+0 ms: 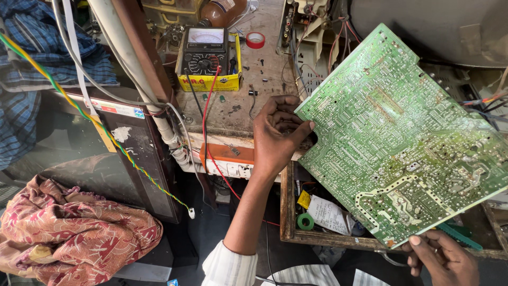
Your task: The person holds a green circuit board and uses a soldering iron and solder to work on specific points on the board. They also use pliers to trim wire ends and a multimeter to test connections. The person repeatedly switches between soldering, trimming, and testing actions.
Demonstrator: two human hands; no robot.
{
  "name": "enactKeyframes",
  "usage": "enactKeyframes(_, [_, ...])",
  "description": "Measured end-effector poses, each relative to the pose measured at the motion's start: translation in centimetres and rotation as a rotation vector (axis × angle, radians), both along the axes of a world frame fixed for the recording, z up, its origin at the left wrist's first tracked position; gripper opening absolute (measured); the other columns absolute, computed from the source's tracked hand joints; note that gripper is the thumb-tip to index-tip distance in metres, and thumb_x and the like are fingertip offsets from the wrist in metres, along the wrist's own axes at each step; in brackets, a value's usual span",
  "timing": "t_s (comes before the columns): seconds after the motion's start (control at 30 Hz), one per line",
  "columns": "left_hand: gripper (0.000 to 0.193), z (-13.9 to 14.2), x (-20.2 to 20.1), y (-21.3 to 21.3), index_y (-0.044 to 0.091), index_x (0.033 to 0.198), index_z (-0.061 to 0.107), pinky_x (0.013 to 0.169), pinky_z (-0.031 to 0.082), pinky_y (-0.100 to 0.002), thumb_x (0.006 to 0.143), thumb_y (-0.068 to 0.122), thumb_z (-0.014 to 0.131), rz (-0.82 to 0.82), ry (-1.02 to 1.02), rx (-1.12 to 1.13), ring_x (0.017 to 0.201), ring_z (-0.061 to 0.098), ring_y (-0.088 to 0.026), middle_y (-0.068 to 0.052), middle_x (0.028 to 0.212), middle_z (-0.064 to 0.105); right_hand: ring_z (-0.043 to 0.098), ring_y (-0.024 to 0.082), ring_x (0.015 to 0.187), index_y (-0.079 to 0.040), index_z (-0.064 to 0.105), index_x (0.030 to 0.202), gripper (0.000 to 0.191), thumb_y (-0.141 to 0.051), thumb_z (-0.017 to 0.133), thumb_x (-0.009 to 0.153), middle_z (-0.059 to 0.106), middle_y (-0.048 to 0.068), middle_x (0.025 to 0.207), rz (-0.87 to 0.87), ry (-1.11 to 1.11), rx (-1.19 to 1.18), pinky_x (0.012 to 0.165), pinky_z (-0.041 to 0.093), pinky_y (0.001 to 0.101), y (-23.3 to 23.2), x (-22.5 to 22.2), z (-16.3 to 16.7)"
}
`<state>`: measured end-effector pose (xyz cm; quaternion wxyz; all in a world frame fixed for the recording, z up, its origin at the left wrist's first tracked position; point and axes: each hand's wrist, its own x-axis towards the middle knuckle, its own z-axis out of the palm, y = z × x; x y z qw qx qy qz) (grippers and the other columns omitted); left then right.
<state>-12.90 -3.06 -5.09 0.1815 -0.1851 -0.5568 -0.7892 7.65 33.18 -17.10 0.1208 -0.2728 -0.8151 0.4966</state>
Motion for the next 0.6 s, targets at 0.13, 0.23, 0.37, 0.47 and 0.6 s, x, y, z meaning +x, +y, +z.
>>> enactKeyframes(0.13, [0.048,0.07,0.12,-0.12,-0.002,0.122,0.057,0.073,0.060,-0.025,0.081,-0.003,0.082,-0.020,-0.052,-0.023,0.082,0.070,-0.011,-0.007,0.090,0.070,0.064,0.025,0.062,0.011,0.070,0.112,0.021,-0.005,0.065,0.099,0.072,0.026,0.082,-0.025,0.000,-0.014,0.050,0.050,0.0424,-0.16,-0.02,-0.03])
enactKeyframes(0.23, [0.049,0.18,0.19,-0.14,-0.002,0.122,0.056,0.073,0.061,-0.025,0.081,-0.003,0.083,-0.020,-0.032,-0.013,0.083,0.070,-0.011,-0.008,0.092,0.069,0.063,0.025,0.063,0.012,0.069,0.113,0.023,-0.007,0.065,0.100,0.072,0.026,0.084,-0.031,-0.029,-0.052,0.050,0.050,0.0429,-0.02,-0.11,0.02])
enactKeyframes(0.37, [0.049,0.38,0.42,0.13,-0.002,0.122,0.057,0.070,0.059,-0.026,0.081,-0.003,0.084,-0.003,-0.061,-0.030,0.080,0.068,-0.012,-0.009,0.091,0.069,0.064,0.025,0.064,0.012,0.069,0.114,0.025,-0.008,0.065,0.100,0.073,0.027,0.084,-0.009,-0.051,-0.042,0.051,0.050,0.0425,0.26,-0.14,0.08])
enactKeyframes(0.47, [0.053,0.34,0.59,0.03,-0.001,0.124,0.056,0.073,0.061,-0.027,0.080,-0.003,0.085,-0.033,-0.060,-0.044,0.083,0.069,-0.012,-0.009,0.093,0.069,0.064,0.025,0.064,0.011,0.069,0.115,0.024,-0.008,0.064,0.100,0.073,0.026,0.084,-0.005,-0.051,-0.036,0.051,0.051,0.0425,0.33,-0.09,0.12])
enactKeyframes(0.6, [0.058,0.13,0.46,-0.30,0.000,0.128,0.053,0.082,0.063,-0.028,0.079,-0.006,0.084,-0.087,-0.018,-0.013,0.092,0.070,-0.013,-0.009,0.101,0.066,0.065,0.025,0.064,0.010,0.069,0.116,0.024,-0.008,0.065,0.100,0.073,0.026,0.084,-0.015,-0.051,-0.019,0.051,0.051,0.0424,0.23,0.04,0.11])
